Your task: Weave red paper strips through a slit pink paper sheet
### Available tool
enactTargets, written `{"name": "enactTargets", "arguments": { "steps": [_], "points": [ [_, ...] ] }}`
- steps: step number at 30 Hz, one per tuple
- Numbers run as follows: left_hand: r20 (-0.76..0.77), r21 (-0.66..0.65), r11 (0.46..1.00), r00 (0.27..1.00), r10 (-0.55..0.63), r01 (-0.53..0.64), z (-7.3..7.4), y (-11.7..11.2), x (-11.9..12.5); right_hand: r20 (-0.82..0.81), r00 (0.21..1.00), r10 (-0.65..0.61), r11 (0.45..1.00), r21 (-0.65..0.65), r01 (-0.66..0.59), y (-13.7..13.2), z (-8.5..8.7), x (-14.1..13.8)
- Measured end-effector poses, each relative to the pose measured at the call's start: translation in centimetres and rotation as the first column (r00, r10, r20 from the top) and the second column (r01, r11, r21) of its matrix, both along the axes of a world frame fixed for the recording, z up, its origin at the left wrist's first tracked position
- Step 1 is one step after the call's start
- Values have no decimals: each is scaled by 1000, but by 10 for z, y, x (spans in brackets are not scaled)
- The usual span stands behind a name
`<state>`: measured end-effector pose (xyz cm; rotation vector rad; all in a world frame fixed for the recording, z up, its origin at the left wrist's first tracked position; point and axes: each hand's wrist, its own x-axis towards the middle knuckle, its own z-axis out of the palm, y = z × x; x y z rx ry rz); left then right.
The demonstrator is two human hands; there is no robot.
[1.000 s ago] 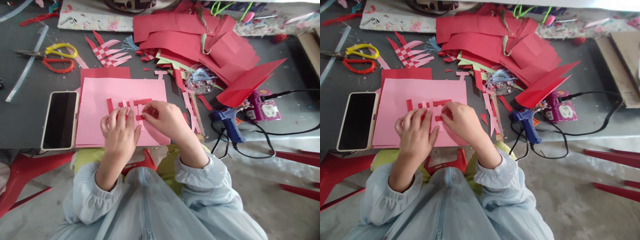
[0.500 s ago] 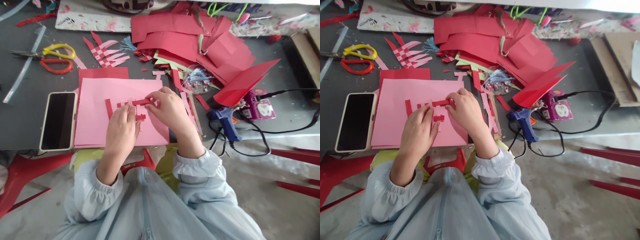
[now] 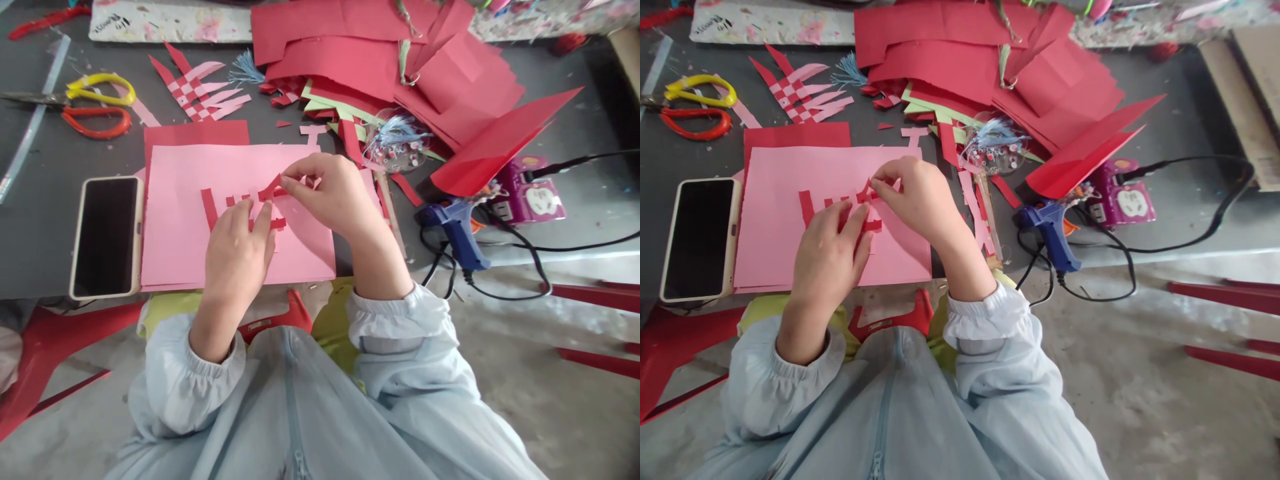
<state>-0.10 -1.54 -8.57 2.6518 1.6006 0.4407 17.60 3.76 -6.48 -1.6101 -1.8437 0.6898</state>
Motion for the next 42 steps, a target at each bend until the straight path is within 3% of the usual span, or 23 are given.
{"name": "enactTargets", "arguments": {
  "steps": [8, 16, 21, 29, 33, 37, 42],
  "points": [
    [16, 2, 1000, 1000, 15, -15, 0, 2, 2, -116, 991, 66, 998, 11, -66, 3, -1, -4],
    [25, -12, 1000, 1000, 17, -16, -1, 2, 0, -85, 996, -3, 999, -40, 0, 4, 1, -3],
    [24, -10, 1000, 1000, 2, -2, 0, 1, 1, -178, 982, -70, 993, -102, 53, 4, 0, -3],
    [44, -9, 1000, 999, 17, -17, -2, -9, 3, -58, 991, -120, 981, -163, 109, 1, 1, -7],
    [111, 53, 998, 994, 13, -19, 3, -19, -2, -41, 991, -130, 980, -158, 122, 1, -3, -8],
    [198, 80, 985, 971, 136, -154, 11, -23, -16, -64, 988, -143, 976, -175, 130, -2, -5, -7],
    [188, 39, 965, 951, 246, -258, 15, -16, -27, -118, 981, -152, 971, -205, 126, -5, -5, -6]
  ]
}}
